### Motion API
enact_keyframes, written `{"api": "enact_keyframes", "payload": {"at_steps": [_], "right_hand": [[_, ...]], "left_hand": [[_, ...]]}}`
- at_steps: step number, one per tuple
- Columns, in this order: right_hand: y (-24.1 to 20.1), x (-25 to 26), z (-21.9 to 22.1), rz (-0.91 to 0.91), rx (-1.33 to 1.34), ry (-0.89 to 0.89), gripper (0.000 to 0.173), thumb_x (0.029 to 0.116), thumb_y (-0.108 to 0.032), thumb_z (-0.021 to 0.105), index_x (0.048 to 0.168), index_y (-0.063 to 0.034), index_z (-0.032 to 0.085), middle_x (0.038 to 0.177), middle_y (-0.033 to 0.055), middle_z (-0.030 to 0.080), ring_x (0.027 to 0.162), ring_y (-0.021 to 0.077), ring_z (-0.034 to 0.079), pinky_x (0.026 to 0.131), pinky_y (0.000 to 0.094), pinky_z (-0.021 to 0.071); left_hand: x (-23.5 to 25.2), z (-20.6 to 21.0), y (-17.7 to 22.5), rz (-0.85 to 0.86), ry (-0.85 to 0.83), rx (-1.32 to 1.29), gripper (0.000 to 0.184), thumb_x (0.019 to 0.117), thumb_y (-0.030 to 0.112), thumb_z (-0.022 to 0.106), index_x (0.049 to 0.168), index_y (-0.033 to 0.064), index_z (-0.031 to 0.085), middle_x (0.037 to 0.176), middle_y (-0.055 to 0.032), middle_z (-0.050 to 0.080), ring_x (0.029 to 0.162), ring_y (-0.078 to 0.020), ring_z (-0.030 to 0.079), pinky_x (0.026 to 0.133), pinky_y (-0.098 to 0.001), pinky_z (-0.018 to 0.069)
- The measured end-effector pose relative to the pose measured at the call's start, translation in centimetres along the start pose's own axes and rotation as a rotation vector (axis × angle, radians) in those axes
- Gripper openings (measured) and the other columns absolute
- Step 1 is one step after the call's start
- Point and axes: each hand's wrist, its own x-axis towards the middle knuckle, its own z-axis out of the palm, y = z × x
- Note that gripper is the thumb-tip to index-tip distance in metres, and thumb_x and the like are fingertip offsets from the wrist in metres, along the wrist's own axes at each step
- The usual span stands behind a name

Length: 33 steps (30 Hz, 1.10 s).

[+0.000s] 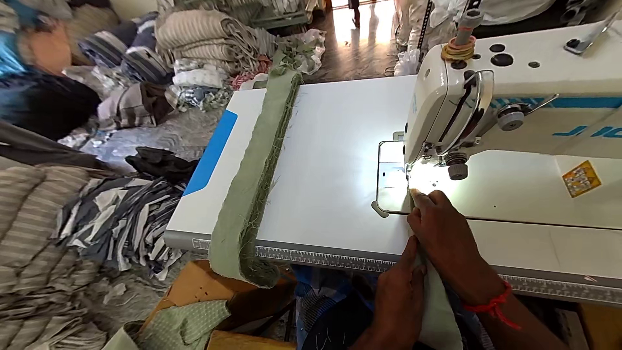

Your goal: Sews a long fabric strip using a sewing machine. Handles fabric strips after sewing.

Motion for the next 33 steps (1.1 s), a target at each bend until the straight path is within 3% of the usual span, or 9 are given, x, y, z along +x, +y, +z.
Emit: {"api": "enact_keyframes", "payload": {"at_steps": [8,10,13,17,19,22,26,29,33], "right_hand": [[0.0,0.4,0.2,0.033,-0.010,-0.016,0.040,0.1010,-0.011,0.061,0.140,-0.0001,0.061,0.112,0.0201,0.060,0.079,0.0306,0.067,0.065,0.0444,0.0576],[0.0,0.0,0.0,0.005,0.001,-0.011,0.041,0.1014,-0.011,0.061,0.141,0.0008,0.059,0.112,0.0215,0.059,0.077,0.0320,0.066,0.062,0.0456,0.0567],[0.0,0.0,-0.1,-0.005,-0.008,-0.004,0.040,0.1010,-0.010,0.061,0.140,0.0017,0.060,0.111,0.0224,0.059,0.076,0.0332,0.066,0.061,0.0467,0.0564],[0.2,1.4,-0.9,0.048,0.047,-0.126,0.044,0.1028,-0.010,0.056,0.145,-0.0004,0.056,0.111,0.0227,0.062,0.087,0.0357,0.067,0.074,0.0500,0.0577],[1.0,1.8,-2.6,0.034,0.163,-0.277,0.053,0.1043,-0.011,0.054,0.156,-0.0088,0.043,0.104,0.0216,0.065,0.084,0.0349,0.066,0.075,0.0535,0.0562],[3.2,1.0,-5.5,-0.021,0.329,-0.566,0.069,0.1054,-0.020,0.057,0.164,-0.0372,0.024,0.101,0.0082,0.069,0.071,0.0194,0.066,0.064,0.0410,0.0590],[6.6,-2.9,-6.1,-0.001,0.694,-0.525,0.046,0.0955,-0.012,0.052,0.136,-0.0307,0.067,0.091,0.0005,0.073,0.054,0.0142,0.064,0.047,0.0295,0.0573],[7.2,-5.0,-4.9,0.063,0.856,-0.385,0.027,0.0981,-0.018,0.058,0.121,-0.0210,0.071,0.092,0.0046,0.073,0.061,0.0196,0.068,0.049,0.0317,0.0597],[5.8,-5.9,-2.9,0.155,0.889,-0.174,0.016,0.0966,-0.030,0.069,0.104,-0.0156,0.070,0.078,0.0051,0.071,0.056,0.0187,0.067,0.046,0.0293,0.0572]], "left_hand": [[0.0,0.3,-0.1,-0.011,0.018,-0.079,0.050,0.1043,0.015,0.055,0.153,0.0088,0.048,0.092,-0.0075,0.071,0.068,-0.0100,0.066,0.065,-0.0276,0.0582],[-0.1,0.2,-0.1,-0.012,-0.002,-0.103,0.053,0.1025,0.011,0.056,0.154,0.0087,0.046,0.097,-0.0067,0.073,0.076,-0.0102,0.068,0.072,-0.0277,0.0587],[0.0,0.0,0.1,-0.052,-0.052,-0.118,0.056,0.1011,0.004,0.051,0.156,0.0095,0.042,0.093,-0.0071,0.071,0.063,-0.0117,0.064,0.059,-0.0290,0.0570],[1.7,-0.1,0.4,-0.053,-0.056,-0.059,0.051,0.1066,0.013,0.048,0.157,0.0102,0.041,0.075,-0.0069,0.065,0.053,-0.0135,0.058,0.055,-0.0311,0.0546],[2.9,-0.6,0.8,-0.004,-0.055,0.012,0.053,0.1065,0.016,0.051,0.158,0.0125,0.039,0.070,-0.0058,0.063,0.053,-0.0134,0.058,0.055,-0.0317,0.0544],[4.1,-1.8,0.4,0.179,-0.028,0.142,0.058,0.1025,0.018,0.056,0.158,0.0116,0.040,0.062,-0.0005,0.057,0.049,-0.0113,0.052,0.049,-0.0304,0.0491],[3.7,-4.1,-0.3,0.110,-0.156,-0.263,0.032,0.1018,0.000,0.053,0.130,0.0074,0.065,0.097,-0.0074,0.073,0.069,-0.0159,0.072,0.063,-0.0331,0.0654],[3.0,-4.3,-0.6,0.036,-0.160,-0.446,0.031,0.1016,-0.004,0.051,0.127,0.0052,0.064,0.107,-0.0114,0.072,0.085,-0.0234,0.075,0.077,-0.0395,0.0660],[2.6,-3.8,-0.5,0.014,-0.090,-0.512,0.013,0.1028,0.006,0.058,0.115,0.0007,0.062,0.099,-0.0155,0.073,0.081,-0.0271,0.076,0.077,-0.0396,0.0662]]}}
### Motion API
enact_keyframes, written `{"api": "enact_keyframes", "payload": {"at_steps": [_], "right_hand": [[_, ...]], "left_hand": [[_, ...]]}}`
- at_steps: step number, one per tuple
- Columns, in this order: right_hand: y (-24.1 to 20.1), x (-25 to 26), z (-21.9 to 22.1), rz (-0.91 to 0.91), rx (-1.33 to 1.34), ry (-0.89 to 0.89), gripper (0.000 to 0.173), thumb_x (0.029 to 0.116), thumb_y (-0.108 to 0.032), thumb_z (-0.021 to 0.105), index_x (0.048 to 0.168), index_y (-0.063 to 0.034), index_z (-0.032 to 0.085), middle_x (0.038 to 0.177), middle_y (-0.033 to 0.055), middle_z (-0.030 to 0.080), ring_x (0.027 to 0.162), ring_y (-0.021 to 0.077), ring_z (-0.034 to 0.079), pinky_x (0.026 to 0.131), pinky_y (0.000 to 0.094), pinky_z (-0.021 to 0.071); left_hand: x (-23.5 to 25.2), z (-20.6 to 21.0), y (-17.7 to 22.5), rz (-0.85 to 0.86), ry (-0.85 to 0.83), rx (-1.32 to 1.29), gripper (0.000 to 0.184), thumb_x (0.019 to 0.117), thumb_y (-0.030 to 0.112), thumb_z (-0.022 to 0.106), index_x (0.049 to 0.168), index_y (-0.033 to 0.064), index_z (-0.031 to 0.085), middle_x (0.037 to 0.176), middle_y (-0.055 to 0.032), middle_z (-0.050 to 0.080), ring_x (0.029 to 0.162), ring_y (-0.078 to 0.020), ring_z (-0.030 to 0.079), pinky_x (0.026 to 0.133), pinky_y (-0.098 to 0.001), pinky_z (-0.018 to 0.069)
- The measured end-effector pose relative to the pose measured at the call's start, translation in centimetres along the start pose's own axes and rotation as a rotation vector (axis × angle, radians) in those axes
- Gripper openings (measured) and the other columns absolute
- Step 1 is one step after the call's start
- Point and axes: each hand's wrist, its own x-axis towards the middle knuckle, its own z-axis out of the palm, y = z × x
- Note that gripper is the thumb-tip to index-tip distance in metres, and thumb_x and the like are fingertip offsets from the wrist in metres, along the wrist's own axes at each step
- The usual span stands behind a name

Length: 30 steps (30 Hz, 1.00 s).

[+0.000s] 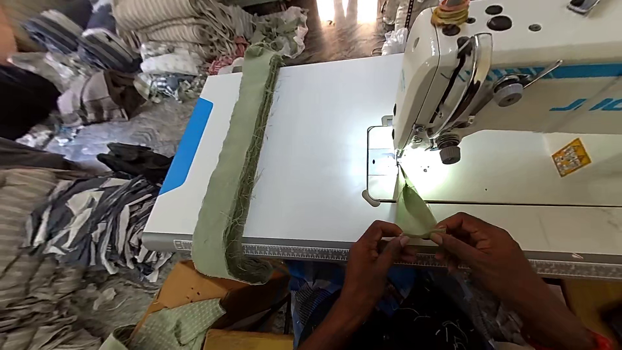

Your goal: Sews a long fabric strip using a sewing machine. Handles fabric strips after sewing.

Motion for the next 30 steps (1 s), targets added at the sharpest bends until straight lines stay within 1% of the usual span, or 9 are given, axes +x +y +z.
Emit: {"api": "enact_keyframes", "payload": {"at_steps": [3,6,11,15,18,19,22,26,30], "right_hand": [[-0.3,0.4,1.3,-0.002,-0.052,0.081,0.016,0.0964,-0.029,0.071,0.099,-0.0142,0.067,0.074,0.0027,0.069,0.051,0.0153,0.062,0.043,0.0275,0.0527],[0.9,0.9,1.8,-0.285,-0.288,0.078,0.025,0.1021,-0.032,0.060,0.124,-0.0251,0.070,0.085,-0.0088,0.068,0.062,0.0029,0.060,0.052,0.0205,0.0504],[1.1,1.8,1.6,-0.559,-0.332,0.004,0.037,0.1002,-0.016,0.052,0.128,-0.0263,0.075,0.088,-0.0091,0.057,0.071,-0.0026,0.052,0.058,0.0129,0.0455],[0.8,1.3,0.6,-0.431,-0.364,-0.021,0.029,0.0998,-0.021,0.052,0.116,-0.0243,0.076,0.085,-0.0119,0.058,0.064,-0.0030,0.050,0.052,0.0145,0.0439],[-0.7,0.4,0.5,-0.065,-0.287,-0.017,0.041,0.1021,-0.027,0.058,0.143,-0.0271,0.055,0.073,-0.0047,0.057,0.051,0.0091,0.050,0.044,0.0276,0.0442],[-1.5,0.3,0.5,0.042,-0.239,-0.007,0.039,0.1029,-0.026,0.060,0.142,-0.0254,0.055,0.073,-0.0008,0.060,0.051,0.0132,0.054,0.044,0.0312,0.0482],[-2.1,-0.2,1.1,0.013,-0.316,0.101,0.017,0.1045,-0.031,0.059,0.106,-0.0147,0.066,0.069,-0.0023,0.068,0.051,0.0117,0.063,0.045,0.0296,0.0543],[-0.4,-0.8,2.5,-0.444,-0.686,0.264,0.018,0.0984,-0.021,0.057,0.108,-0.0087,0.064,0.072,-0.0004,0.062,0.057,0.0125,0.061,0.047,0.0303,0.0497],[0.0,-1.2,3.3,-0.441,-0.615,0.257,0.024,0.1019,-0.030,0.057,0.106,-0.0090,0.069,0.087,0.0007,0.064,0.071,0.0091,0.063,0.060,0.0242,0.0543]], "left_hand": [[0.1,0.1,0.3,-0.066,0.069,-0.051,0.014,0.1037,0.011,0.059,0.111,-0.0003,0.063,0.092,-0.0167,0.072,0.071,-0.0243,0.074,0.067,-0.0353,0.0649],[0.8,0.3,0.4,-0.159,0.149,-0.309,0.008,0.1010,0.006,0.061,0.106,0.0008,0.058,0.085,-0.0149,0.069,0.061,-0.0158,0.067,0.055,-0.0258,0.0567],[1.8,0.6,0.8,-0.218,0.085,-0.652,0.029,0.1044,0.017,0.047,0.133,0.0132,0.051,0.083,-0.0081,0.065,0.059,-0.0081,0.061,0.053,-0.0184,0.0508],[2.2,0.5,2.0,-0.264,-0.011,-0.348,0.062,0.1022,0.009,0.060,0.155,0.0208,0.031,0.097,-0.0152,0.068,0.064,-0.0187,0.069,0.058,-0.0293,0.0604],[2.0,0.6,2.3,-0.262,-0.039,-0.294,0.052,0.0978,-0.001,0.063,0.144,0.0118,0.045,0.096,-0.0182,0.068,0.070,-0.0249,0.072,0.068,-0.0377,0.0644],[2.0,0.7,2.1,-0.247,-0.061,-0.284,0.037,0.0973,-0.002,0.063,0.133,0.0055,0.053,0.095,-0.0169,0.067,0.071,-0.0232,0.071,0.069,-0.0368,0.0642],[2.0,0.9,1.9,-0.280,-0.095,-0.305,0.013,0.0968,-0.002,0.064,0.108,-0.0028,0.069,0.093,-0.0143,0.069,0.071,-0.0174,0.069,0.070,-0.0318,0.0618],[1.7,1.3,2.4,-0.330,-0.064,-0.318,0.018,0.0992,-0.002,0.060,0.113,-0.0054,0.071,0.093,-0.0166,0.072,0.072,-0.0183,0.071,0.071,-0.0324,0.0623],[1.0,1.3,2.3,-0.241,-0.055,-0.160,0.021,0.0981,-0.001,0.062,0.119,0.0008,0.065,0.096,-0.0136,0.068,0.073,-0.0191,0.070,0.070,-0.0338,0.0630]]}}
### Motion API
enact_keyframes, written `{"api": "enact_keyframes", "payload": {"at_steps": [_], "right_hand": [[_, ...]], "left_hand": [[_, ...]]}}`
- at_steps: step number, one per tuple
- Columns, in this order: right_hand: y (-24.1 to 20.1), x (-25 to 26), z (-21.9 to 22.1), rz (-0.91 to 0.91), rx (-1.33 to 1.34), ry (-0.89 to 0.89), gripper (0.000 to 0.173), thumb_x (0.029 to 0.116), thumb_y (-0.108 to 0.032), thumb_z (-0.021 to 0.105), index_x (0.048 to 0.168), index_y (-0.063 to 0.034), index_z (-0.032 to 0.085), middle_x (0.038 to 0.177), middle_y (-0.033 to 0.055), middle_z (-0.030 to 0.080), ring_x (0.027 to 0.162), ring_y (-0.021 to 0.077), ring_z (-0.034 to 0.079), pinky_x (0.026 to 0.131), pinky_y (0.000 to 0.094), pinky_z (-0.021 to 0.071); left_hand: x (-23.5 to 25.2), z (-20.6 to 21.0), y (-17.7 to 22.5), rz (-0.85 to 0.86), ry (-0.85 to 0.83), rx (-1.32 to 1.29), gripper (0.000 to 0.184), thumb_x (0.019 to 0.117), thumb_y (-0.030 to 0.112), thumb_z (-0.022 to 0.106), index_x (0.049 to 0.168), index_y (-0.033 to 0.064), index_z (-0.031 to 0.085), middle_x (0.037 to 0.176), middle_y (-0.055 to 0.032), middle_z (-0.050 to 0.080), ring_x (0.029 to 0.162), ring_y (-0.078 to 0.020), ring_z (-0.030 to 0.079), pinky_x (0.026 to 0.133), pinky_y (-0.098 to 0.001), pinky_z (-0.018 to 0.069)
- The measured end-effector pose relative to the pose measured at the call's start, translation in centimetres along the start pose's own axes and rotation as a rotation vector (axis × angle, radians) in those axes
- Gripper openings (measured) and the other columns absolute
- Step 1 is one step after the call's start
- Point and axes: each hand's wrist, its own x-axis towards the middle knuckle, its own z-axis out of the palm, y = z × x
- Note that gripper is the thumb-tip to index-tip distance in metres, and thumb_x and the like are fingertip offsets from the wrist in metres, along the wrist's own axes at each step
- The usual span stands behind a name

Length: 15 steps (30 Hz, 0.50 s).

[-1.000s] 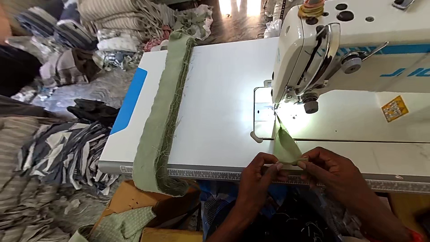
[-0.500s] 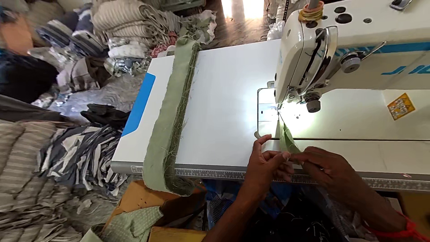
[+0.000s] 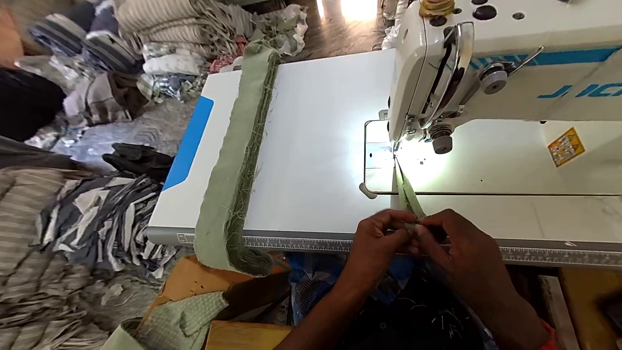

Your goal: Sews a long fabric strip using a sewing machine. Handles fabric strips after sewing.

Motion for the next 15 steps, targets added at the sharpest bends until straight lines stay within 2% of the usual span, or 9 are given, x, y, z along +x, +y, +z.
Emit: {"api": "enact_keyframes", "payload": {"at_steps": [2,3,5,7,9,12,15], "right_hand": [[-0.6,-0.1,0.1,0.121,0.018,-0.011,0.019,0.1006,-0.028,0.063,0.105,-0.0098,0.068,0.086,0.0010,0.063,0.070,0.0107,0.062,0.059,0.0271,0.0532],[-0.9,-0.1,0.0,0.184,0.010,-0.026,0.017,0.0997,-0.025,0.066,0.109,-0.0103,0.066,0.085,0.0009,0.065,0.067,0.0121,0.063,0.057,0.0302,0.0542],[-1.5,0.0,-0.2,0.266,-0.039,-0.038,0.025,0.0996,-0.024,0.068,0.119,-0.0098,0.062,0.079,0.0024,0.068,0.062,0.0171,0.064,0.053,0.0380,0.0536],[-1.9,-0.1,0.1,0.214,-0.104,0.011,0.018,0.0999,-0.020,0.066,0.112,-0.0062,0.066,0.080,0.0059,0.067,0.065,0.0202,0.066,0.055,0.0385,0.0542],[-1.9,-0.3,0.7,0.102,-0.099,0.068,0.017,0.0998,-0.018,0.064,0.106,-0.0040,0.071,0.092,0.0096,0.066,0.079,0.0229,0.066,0.067,0.0364,0.0567],[-2.2,-0.8,1.1,-0.011,-0.071,0.090,0.022,0.1019,-0.019,0.059,0.109,-0.0054,0.075,0.102,0.0100,0.068,0.094,0.0207,0.067,0.079,0.0313,0.0575],[-1.9,-1.0,1.0,-0.089,-0.068,0.070,0.022,0.1008,-0.017,0.060,0.112,-0.0062,0.076,0.104,0.0101,0.069,0.096,0.0207,0.068,0.080,0.0303,0.0572]], "left_hand": [[-0.2,0.2,-0.3,0.028,0.002,0.068,0.020,0.0974,0.000,0.064,0.115,0.0027,0.056,0.094,-0.0144,0.066,0.070,-0.0208,0.071,0.067,-0.0350,0.0641],[-0.2,0.3,-0.5,0.034,0.008,0.092,0.017,0.0972,-0.001,0.064,0.112,0.0017,0.056,0.094,-0.0153,0.067,0.070,-0.0222,0.072,0.067,-0.0362,0.0645],[-0.2,0.5,-0.7,0.029,0.026,0.123,0.011,0.0968,-0.003,0.063,0.108,-0.0004,0.061,0.093,-0.0160,0.068,0.071,-0.0235,0.073,0.068,-0.0377,0.0650],[-0.4,0.6,-0.4,0.002,0.044,0.143,0.020,0.0963,-0.002,0.065,0.115,0.0015,0.059,0.094,-0.0152,0.068,0.071,-0.0234,0.073,0.069,-0.0383,0.0652],[-0.5,0.4,0.2,-0.006,0.049,0.181,0.038,0.0956,-0.002,0.066,0.129,0.0084,0.052,0.095,-0.0141,0.068,0.072,-0.0230,0.072,0.067,-0.0379,0.0643],[-0.6,0.0,0.8,0.017,0.092,0.290,0.053,0.0945,0.002,0.069,0.139,0.0182,0.046,0.090,-0.0094,0.070,0.066,-0.0182,0.067,0.059,-0.0303,0.0578],[-0.8,-0.4,1.2,0.026,0.094,0.300,0.059,0.0938,0.000,0.070,0.142,0.0194,0.043,0.090,-0.0103,0.070,0.066,-0.0197,0.069,0.058,-0.0312,0.0595]]}}
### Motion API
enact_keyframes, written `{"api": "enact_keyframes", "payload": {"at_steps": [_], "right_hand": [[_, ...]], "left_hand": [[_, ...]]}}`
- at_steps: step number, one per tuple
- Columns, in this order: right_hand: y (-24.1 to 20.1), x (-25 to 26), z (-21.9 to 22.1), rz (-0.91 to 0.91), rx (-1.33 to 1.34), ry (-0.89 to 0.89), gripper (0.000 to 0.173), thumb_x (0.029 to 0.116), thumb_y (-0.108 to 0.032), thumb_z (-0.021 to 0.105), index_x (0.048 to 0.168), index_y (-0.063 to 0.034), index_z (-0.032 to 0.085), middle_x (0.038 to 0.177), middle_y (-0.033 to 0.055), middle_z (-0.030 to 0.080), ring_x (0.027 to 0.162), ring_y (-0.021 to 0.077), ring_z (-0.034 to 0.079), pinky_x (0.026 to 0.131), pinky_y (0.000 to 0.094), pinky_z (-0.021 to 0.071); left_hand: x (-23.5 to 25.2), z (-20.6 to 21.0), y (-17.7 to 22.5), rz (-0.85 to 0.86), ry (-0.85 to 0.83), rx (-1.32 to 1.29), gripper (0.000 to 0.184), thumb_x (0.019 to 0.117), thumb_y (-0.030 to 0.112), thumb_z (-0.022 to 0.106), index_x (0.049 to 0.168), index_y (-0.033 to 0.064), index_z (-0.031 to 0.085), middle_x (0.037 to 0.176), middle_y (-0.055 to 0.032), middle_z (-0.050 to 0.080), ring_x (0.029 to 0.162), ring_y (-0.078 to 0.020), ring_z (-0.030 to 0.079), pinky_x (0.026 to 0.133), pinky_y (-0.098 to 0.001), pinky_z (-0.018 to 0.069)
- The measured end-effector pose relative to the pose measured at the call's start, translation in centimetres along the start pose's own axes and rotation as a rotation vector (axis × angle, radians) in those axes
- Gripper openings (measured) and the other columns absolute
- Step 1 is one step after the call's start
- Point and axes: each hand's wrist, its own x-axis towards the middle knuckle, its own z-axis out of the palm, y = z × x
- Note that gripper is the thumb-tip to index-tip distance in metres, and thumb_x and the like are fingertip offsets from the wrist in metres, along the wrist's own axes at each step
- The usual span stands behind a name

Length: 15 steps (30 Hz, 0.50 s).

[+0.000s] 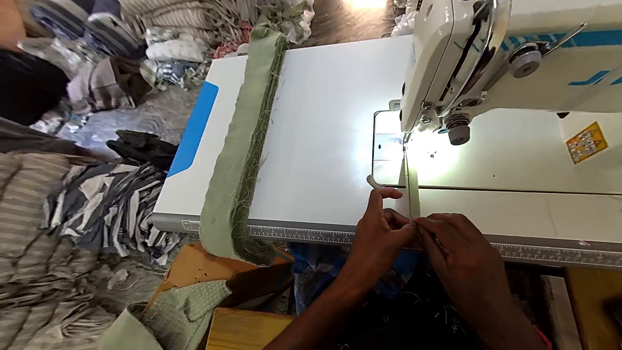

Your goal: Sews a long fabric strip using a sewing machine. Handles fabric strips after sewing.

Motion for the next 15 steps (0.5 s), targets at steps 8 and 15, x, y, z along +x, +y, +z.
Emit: {"api": "enact_keyframes", "payload": {"at_steps": [8,15], "right_hand": [[2.2,1.0,-0.1,-0.081,0.037,-0.143,0.022,0.1030,-0.026,0.059,0.110,-0.0092,0.071,0.108,0.0074,0.062,0.085,0.0159,0.065,0.064,0.0283,0.0565],[1.1,3.0,-1.0,-0.249,-0.132,-0.172,0.020,0.1051,-0.021,0.055,0.105,-0.0061,0.069,0.103,0.0106,0.066,0.073,0.0227,0.067,0.050,0.0336,0.0522]], "left_hand": [[-0.1,-0.4,-0.4,-0.053,-0.065,-0.105,0.042,0.1029,0.004,0.055,0.141,0.0173,0.044,0.104,-0.0105,0.072,0.077,-0.0159,0.071,0.066,-0.0282,0.0583],[8.5,-2.0,1.7,-0.230,-0.241,-0.315,0.030,0.1108,0.021,0.041,0.134,0.0024,0.044,0.103,-0.0158,0.071,0.085,-0.0220,0.074,0.074,-0.0345,0.0619]]}}
